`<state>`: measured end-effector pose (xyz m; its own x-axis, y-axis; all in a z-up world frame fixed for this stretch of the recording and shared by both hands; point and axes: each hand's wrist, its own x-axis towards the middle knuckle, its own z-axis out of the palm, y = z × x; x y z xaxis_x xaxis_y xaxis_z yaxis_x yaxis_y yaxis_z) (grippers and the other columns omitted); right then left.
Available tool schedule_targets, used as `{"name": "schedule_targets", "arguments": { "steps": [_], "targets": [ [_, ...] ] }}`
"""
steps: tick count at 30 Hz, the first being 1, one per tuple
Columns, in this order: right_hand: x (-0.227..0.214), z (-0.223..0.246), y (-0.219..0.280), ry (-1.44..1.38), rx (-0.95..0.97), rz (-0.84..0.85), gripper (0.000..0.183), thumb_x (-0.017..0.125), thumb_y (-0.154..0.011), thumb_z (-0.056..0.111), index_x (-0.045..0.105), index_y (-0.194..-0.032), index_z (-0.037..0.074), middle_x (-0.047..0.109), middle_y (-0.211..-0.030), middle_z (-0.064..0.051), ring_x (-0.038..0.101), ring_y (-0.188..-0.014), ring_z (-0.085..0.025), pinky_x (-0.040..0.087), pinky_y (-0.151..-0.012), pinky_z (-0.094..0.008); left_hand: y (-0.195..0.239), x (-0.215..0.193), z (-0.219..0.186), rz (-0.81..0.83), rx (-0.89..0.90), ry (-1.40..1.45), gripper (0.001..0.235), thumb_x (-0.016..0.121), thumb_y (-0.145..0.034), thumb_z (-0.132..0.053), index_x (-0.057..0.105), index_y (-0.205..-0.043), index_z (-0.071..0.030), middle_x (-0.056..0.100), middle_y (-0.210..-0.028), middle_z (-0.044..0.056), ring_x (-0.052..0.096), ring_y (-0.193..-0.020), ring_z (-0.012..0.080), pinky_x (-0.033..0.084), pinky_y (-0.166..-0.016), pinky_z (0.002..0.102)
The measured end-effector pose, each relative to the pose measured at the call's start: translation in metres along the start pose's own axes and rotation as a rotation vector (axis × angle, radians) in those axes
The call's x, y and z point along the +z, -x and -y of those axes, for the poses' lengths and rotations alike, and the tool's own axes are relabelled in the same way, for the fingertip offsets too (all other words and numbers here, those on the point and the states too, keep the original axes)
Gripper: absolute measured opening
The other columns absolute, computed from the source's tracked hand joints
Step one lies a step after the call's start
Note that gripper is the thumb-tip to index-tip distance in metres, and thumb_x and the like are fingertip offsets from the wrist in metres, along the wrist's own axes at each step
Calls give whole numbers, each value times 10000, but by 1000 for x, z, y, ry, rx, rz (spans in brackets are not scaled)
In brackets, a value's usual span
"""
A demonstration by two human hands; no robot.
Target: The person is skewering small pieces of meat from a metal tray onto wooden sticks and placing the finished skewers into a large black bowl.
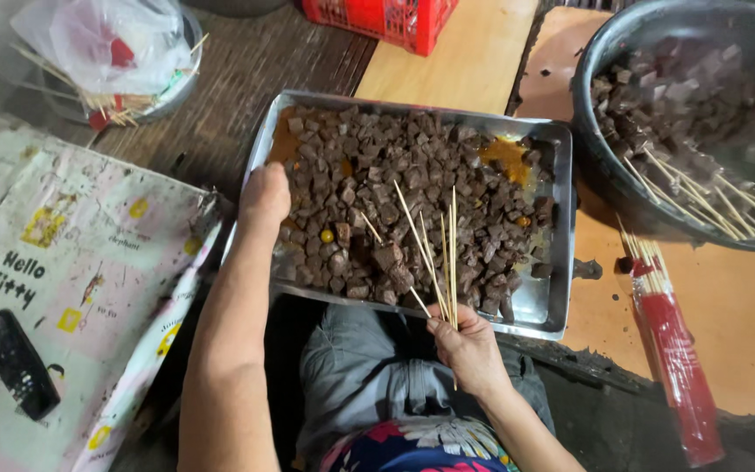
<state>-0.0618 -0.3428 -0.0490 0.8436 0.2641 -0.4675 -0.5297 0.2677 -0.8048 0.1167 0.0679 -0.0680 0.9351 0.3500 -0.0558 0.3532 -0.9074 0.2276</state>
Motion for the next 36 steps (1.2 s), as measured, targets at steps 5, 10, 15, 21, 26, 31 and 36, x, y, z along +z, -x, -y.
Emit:
{"name": "schedule_targets", "arguments": {
  "steps": [5,10,15,21,26,31,36],
  "targets": [
    [-1,-1,-1,28,0,6,116,653,-950,15,744,-1020,35,619,-652,13,428,-443,-54,329,-389,-228,23,-9,10,-26,1,160,333,693,-817,14,637,-1145,32,668,-1164,284,631,-1133,433,526,-958,468],
    [-3,-4,2,0,-1,17,116,652,-952,13,744,-1020,35,602,-641,14,405,-433,-49,307,-382,-222,27,2,10,12,-270,597,362,709,-890,-164,609,-1213,-34,619,-1227,184,654,-1122,328,536,-925,411],
    [-6,0,9,11,-35,24,119,659,-951,3,743,-1032,27,595,-653,20,427,-450,-47,326,-398,-225,28,4,-1,-256,-87,478,374,670,-861,-25,592,-1222,36,665,-1160,249,676,-1037,336,569,-921,408],
    [-6,3,11,-1,-32,-38,120,641,-951,23,730,-1031,22,597,-641,9,403,-424,-56,296,-380,-228,80,-33,-43,-41,-310,1453,231,630,-942,-3,633,-1173,19,687,-1007,170,692,-829,226,597,-703,363],
    [-4,4,12,28,-51,8,140,624,-952,25,730,-1043,37,639,-679,15,439,-453,-54,334,-407,-222,127,-23,-74,54,-257,1905,193,606,-976,-76,605,-1160,-20,718,-995,131,705,-815,210,583,-649,328],
    [-2,1,29,54,-95,23,134,664,-938,5,748,-1033,47,608,-663,36,438,-476,-40,343,-423,-215,155,-26,-104,103,-230,1975,245,621,-1010,-148,618,-1242,-69,706,-983,102,690,-813,208,552,-643,324],
    [-3,1,33,42,-124,50,125,665,-950,11,755,-1029,44,593,-659,48,421,-481,-29,328,-424,-211,165,-48,-125,56,-246,2003,211,615,-1021,-173,637,-1196,-57,706,-1018,98,706,-852,224,581,-693,336]
  ]
}}
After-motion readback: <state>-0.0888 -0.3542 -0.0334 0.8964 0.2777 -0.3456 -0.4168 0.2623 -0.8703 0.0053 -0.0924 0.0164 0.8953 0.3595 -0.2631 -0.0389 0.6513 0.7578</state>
